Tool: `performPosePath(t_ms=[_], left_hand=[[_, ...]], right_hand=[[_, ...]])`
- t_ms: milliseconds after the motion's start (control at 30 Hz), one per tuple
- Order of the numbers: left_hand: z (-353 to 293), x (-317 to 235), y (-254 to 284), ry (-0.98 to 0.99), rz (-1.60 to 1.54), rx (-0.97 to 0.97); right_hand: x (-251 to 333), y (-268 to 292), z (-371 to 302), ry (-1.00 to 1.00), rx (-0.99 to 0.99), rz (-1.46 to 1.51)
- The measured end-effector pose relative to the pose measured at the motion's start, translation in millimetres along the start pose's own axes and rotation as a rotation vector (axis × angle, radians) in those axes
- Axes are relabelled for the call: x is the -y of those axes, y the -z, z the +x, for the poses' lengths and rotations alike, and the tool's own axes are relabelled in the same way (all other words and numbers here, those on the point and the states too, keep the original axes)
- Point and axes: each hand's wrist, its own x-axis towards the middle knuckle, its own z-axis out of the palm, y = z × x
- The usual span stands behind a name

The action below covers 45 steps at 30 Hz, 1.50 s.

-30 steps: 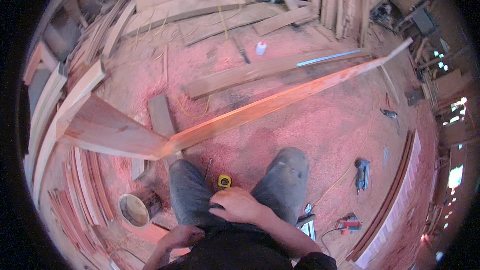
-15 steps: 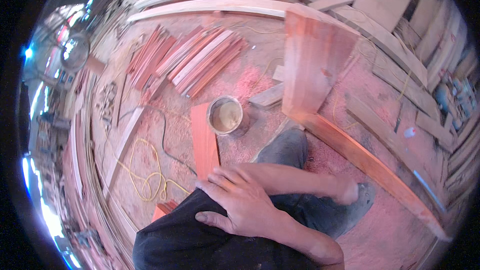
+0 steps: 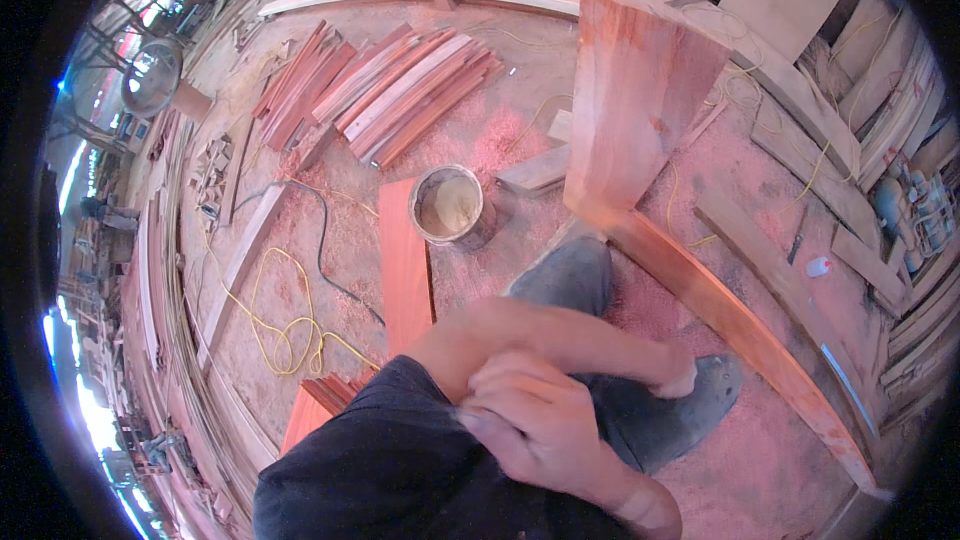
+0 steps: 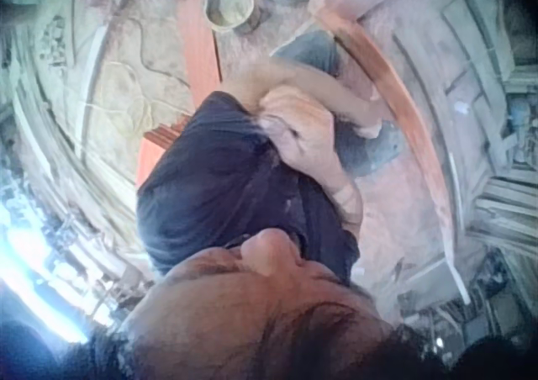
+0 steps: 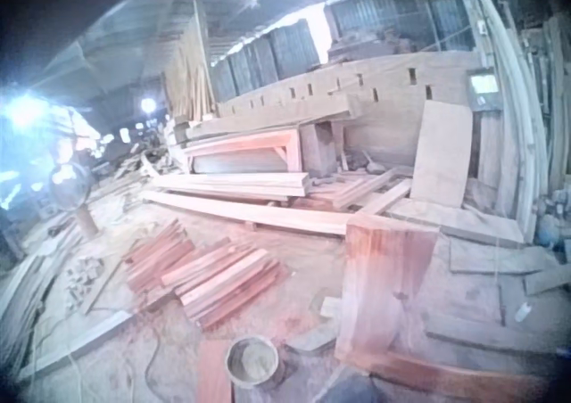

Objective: The person measures a long wooden plank using a metal ruler and marks it with a pen. They repeatedly reposition the ruler along the plank to mark multiple points.

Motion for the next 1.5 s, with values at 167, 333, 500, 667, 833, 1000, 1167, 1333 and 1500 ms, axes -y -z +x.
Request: performPosePath(t_ms=[167, 333, 500, 667, 833, 1000, 1167, 1333, 1500], left_hand=[[-15.5, 43.3, 44.8, -0.025, 0.143, -0.262], [-26.8, 64.9, 134.4, -0.008, 0.329, -0.327], [5.1, 57.9, 185.8, -0.017, 0.342, -0.519], [9.6, 50.5, 209.0, 0.249, 0.115, -0.636], [7.6, 34.2, 203.0, 0.138, 0.152, -0.577], [36.7, 24.5, 172.3, -0.009, 0.157, -0.519], [48.3, 20.4, 175.5, -0.015, 0.200, -0.588], [36.8, 18.0, 174.5, 0.025, 0.118, -0.718], [1.8, 19.9, 126.3, -0.011, -0.033, -0.670]], right_hand=[[14.2, -2.2, -31.6, -0.456, -0.176, 1.143], [29.0, 12.6, -2.4, -0.833, 0.582, 0.750], [63.7, 38.8, 11.6, -0.612, 0.645, 0.648], [55.0, 28.6, -0.4, -0.436, 0.620, 0.650], [39.2, 32.2, -5.2, -0.387, 0.569, 0.640], [25.4, 28.6, -12.9, -0.337, 0.511, 0.610], [34.7, 29.4, -19.6, -0.329, 0.452, 0.608], [36.8, 29.1, -22.3, -0.320, 0.425, 0.614], [11.2, 41.9, -52.5, -0.275, 0.368, 0.549]])
